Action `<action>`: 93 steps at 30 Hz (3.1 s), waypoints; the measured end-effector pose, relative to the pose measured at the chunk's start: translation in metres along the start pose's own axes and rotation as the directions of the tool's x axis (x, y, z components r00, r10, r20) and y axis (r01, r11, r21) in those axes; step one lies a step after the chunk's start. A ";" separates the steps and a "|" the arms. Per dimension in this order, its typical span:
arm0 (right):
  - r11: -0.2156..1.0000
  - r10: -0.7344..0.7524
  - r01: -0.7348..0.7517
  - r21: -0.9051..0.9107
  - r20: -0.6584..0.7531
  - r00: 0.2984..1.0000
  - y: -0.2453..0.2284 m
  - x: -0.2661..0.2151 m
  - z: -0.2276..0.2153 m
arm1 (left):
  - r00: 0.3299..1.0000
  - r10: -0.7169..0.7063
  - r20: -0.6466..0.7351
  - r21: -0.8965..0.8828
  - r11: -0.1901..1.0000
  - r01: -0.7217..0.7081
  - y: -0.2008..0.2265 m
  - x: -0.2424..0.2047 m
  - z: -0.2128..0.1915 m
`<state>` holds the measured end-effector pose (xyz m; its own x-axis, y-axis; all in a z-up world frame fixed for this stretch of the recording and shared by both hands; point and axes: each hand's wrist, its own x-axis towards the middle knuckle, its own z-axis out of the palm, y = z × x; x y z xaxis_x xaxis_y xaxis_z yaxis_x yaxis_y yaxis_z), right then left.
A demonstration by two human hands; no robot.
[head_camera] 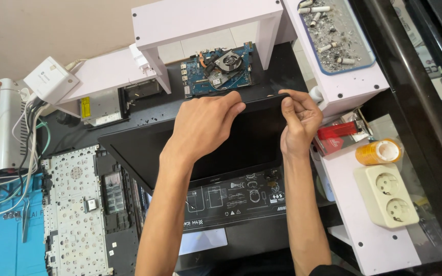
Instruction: The person assembles a laptop by first attaching the screen bezel to the display panel and securing it with screws. They then connect the display cable to the screen assembly. Finally, they attach the keyboard deck to the screen assembly and secure it with screws.
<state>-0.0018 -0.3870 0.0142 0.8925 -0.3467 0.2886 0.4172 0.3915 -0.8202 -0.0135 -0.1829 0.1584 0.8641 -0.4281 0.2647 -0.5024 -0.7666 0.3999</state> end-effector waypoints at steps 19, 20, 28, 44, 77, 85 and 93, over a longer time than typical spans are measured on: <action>1.000 0.003 -0.003 -0.024 0.005 1.000 0.001 -0.002 -0.003 | 0.993 0.111 -0.039 -0.038 0.993 -0.112 0.018 0.027 0.024; 1.000 0.000 0.000 -0.021 0.007 1.000 -0.001 -0.001 -0.002 | 0.994 0.108 -0.018 -0.031 0.994 -0.108 0.019 0.029 0.025; 1.000 0.015 -0.015 -0.015 0.011 1.000 0.006 -0.003 -0.008 | 0.997 0.071 0.002 -0.038 0.997 -0.071 0.024 0.035 0.024; 1.000 -0.013 0.013 0.013 0.011 1.000 -0.004 -0.008 -0.001 | 0.990 0.120 -0.077 0.085 0.990 -0.113 0.008 -0.001 0.015; 0.997 -0.082 0.082 0.000 0.045 0.996 0.002 -0.008 -0.005 | 0.848 -0.391 -0.357 -0.269 0.913 0.308 -0.104 -0.147 -0.059; 0.996 -0.088 0.088 0.006 0.042 0.995 -0.007 -0.010 0.004 | 0.766 -0.538 -0.351 -0.568 0.773 0.283 -0.121 -0.160 -0.032; 0.996 -0.091 0.091 -0.004 0.039 0.995 -0.006 -0.012 0.003 | 0.627 -0.612 -0.481 -0.657 0.726 0.204 -0.132 -0.173 0.001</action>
<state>-0.0142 -0.3830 0.0170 0.8569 -0.3472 0.3811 0.4962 0.3550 -0.7923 -0.0964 -0.0084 0.0597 0.8344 0.4311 0.3434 -0.2090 -0.3290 0.9209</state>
